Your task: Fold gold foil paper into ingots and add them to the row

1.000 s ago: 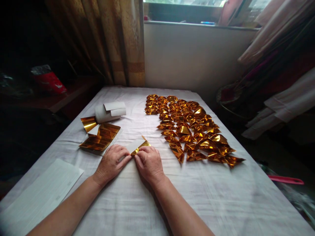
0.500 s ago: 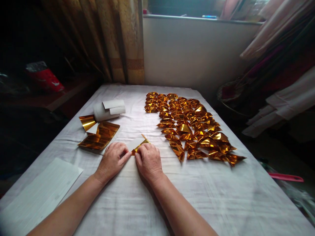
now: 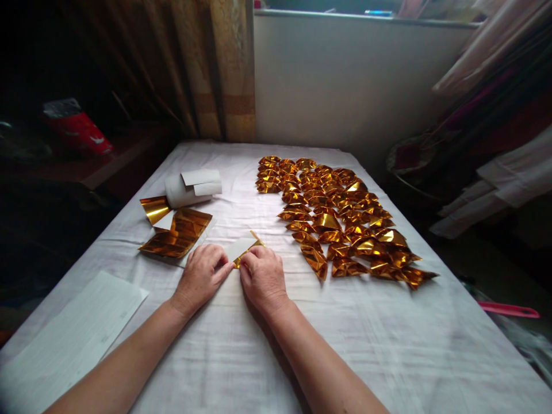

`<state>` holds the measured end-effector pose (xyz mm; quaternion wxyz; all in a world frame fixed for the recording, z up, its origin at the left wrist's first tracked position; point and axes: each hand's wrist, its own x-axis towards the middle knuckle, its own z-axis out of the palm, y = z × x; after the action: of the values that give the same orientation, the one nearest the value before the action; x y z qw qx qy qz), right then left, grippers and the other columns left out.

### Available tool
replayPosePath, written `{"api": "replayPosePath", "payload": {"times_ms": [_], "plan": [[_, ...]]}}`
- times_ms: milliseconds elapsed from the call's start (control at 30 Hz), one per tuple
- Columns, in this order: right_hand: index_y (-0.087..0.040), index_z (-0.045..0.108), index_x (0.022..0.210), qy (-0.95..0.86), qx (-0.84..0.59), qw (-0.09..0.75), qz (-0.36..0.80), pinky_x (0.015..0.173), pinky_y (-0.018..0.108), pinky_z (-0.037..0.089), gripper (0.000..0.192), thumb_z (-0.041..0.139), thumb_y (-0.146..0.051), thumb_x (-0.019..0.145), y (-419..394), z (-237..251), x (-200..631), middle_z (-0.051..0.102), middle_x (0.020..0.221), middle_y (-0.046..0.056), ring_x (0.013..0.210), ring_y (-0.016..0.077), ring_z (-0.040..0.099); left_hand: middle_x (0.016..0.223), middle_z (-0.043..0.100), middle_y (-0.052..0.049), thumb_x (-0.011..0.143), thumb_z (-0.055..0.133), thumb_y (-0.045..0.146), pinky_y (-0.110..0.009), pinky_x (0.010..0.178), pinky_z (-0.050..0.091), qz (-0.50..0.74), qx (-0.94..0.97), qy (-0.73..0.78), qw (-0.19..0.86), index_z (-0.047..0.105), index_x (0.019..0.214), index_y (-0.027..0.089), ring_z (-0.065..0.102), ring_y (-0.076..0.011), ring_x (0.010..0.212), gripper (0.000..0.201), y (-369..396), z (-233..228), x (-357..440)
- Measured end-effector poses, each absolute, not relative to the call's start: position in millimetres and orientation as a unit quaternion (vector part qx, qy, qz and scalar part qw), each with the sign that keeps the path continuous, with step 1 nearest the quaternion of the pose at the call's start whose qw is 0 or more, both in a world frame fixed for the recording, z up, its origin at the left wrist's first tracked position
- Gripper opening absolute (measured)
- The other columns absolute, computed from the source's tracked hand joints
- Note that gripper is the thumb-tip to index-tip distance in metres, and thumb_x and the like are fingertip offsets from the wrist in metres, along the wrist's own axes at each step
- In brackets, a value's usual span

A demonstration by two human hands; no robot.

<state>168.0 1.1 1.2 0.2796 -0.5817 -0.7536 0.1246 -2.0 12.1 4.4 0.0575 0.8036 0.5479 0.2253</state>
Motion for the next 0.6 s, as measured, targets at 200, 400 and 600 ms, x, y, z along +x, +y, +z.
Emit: {"api": "replayPosePath", "payload": {"times_ms": [200,400,600], "plan": [[-0.022,0.065,0.075,-0.737,-0.612,0.254,0.134,0.076,0.032,0.037,0.011,0.069,-0.029,0.083,6,8,163,0.064,0.089,0.003,0.089,0.0208,0.056,0.086,0.061,-0.001,0.086,0.066,0.029,-0.036,0.083,0.038,0.229,0.798,0.551,0.086,0.054,0.078,0.022,0.052,-0.0218,0.091,0.016,14,5,-3],[-0.022,0.065,0.076,-0.738,-0.586,0.288,0.170,0.078,0.032,0.039,0.007,0.070,-0.022,0.081,9,3,169,0.065,0.090,0.003,0.088,0.0197,0.058,0.089,0.062,0.000,0.086,0.064,0.025,-0.036,0.085,0.038,0.229,0.798,0.544,0.123,0.056,0.081,0.023,0.052,-0.0214,0.093,0.010,15,6,-5],[-0.023,0.066,0.076,-0.743,-0.544,0.330,0.210,0.077,0.030,0.043,0.011,0.067,-0.013,0.079,14,-6,180,0.065,0.086,0.002,0.084,0.0182,0.058,0.090,0.063,-0.001,0.086,0.062,0.024,-0.036,0.085,0.039,0.237,0.795,0.540,0.140,0.057,0.082,0.023,0.053,-0.0212,0.094,0.007,16,5,-8]]}}
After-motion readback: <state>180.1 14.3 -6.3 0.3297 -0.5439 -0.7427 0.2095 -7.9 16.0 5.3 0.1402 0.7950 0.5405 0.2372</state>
